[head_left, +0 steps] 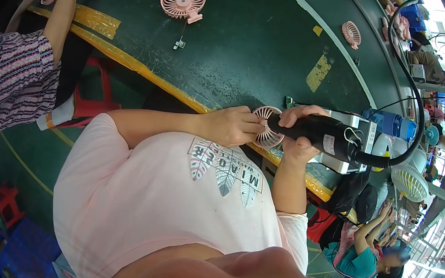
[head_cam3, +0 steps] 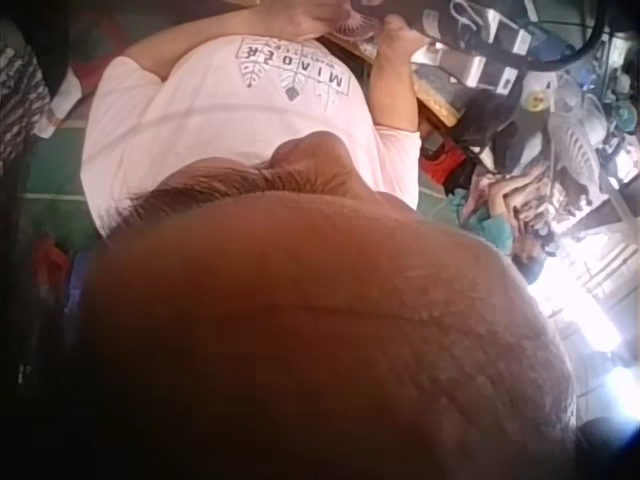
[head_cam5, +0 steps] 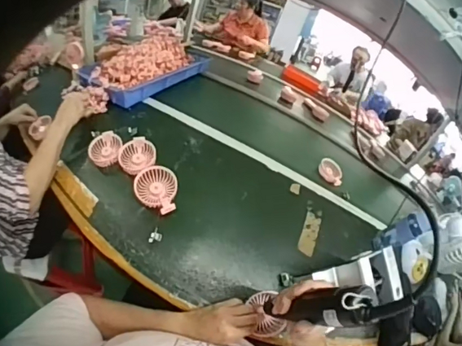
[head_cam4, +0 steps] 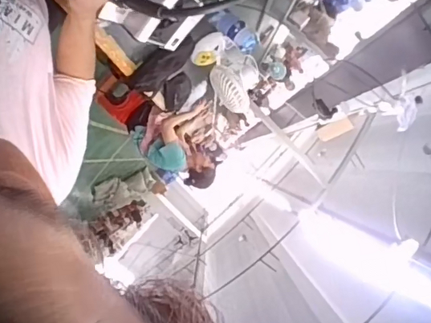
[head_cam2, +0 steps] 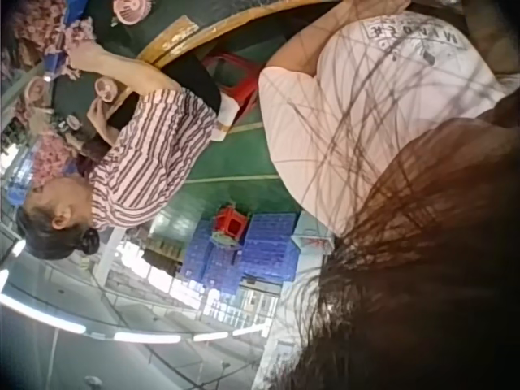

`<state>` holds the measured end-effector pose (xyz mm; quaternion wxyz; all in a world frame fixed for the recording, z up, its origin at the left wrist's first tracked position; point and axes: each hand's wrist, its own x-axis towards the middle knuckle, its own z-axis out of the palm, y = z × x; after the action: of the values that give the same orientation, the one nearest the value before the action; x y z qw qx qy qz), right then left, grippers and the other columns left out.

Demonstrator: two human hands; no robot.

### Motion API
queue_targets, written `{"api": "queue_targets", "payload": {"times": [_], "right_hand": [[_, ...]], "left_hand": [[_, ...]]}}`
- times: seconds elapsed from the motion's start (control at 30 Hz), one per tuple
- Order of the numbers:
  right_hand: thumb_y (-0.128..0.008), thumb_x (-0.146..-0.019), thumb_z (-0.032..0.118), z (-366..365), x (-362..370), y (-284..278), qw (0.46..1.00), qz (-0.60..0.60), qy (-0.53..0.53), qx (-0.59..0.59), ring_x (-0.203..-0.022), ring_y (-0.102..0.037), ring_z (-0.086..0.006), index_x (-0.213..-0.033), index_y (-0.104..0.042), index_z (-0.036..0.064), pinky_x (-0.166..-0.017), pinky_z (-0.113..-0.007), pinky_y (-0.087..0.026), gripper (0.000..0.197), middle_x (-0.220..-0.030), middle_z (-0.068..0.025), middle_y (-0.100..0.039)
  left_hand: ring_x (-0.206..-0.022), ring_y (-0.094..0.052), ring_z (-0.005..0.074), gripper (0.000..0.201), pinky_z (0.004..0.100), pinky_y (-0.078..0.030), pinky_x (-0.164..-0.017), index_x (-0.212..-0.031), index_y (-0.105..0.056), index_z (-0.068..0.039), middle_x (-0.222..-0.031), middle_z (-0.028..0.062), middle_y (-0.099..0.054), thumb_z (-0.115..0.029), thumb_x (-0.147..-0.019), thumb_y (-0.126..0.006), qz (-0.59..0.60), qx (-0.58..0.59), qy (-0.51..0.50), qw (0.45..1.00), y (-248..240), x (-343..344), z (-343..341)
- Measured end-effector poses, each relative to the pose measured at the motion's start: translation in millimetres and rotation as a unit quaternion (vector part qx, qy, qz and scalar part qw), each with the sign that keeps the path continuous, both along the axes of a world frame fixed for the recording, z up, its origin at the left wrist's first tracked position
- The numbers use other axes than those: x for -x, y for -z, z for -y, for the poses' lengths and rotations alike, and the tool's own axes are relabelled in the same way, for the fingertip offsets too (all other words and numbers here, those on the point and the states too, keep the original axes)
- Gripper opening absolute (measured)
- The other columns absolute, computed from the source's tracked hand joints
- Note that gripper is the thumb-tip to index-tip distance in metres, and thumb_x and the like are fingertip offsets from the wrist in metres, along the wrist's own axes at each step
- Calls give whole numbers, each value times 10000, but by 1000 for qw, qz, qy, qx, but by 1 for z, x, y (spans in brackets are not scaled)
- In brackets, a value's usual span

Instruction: The person assembles portable fan housings by positioning components into the fan grilles, driving screws into them using an electric screwdriver, and placing the assembled housings onto the conveyor belt.

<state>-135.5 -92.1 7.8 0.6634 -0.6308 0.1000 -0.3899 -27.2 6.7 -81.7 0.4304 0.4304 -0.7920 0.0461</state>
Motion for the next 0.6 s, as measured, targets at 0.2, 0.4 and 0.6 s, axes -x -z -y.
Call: {"api": "queue_targets", "payload": {"times": [0.2, 0.4, 0.6], "right_hand": [[-614, -668, 588, 9, 18, -15, 997, 30, 67, 26, -483, -457, -184, -1052, -426, 52, -492, -309, -381, 685, -576, -49, -455], [-694, -653, 473, 4, 20, -12, 997, 27, 68, 20, -537, -521, -203, -992, -440, -13, -560, -311, -449, 645, -623, -95, -518], [-567, -697, 607, 9, 35, -18, 991, 1, 104, 82, -481, -474, -178, -988, -417, 25, -493, -301, -413, 667, -568, -51, -466]], "left_hand": [[-818, -540, 177, 86, 293, -400, -624, -694, -564, -49, -953, 79, -554, -108, -637, -538, 30, -20, 27, 999, -8, -20, -3], [-1004, -452, 346, 204, 430, -363, -848, -915, -517, -45, -1062, 185, -475, -54, -712, -500, 16, -8, -377, 926, -46, -103, 53], [-1198, -306, 336, 384, 537, -231, -951, -1053, -526, -31, -1251, 170, -380, -196, -717, -613, 64, -165, -567, 805, -36, -145, 23]]}}
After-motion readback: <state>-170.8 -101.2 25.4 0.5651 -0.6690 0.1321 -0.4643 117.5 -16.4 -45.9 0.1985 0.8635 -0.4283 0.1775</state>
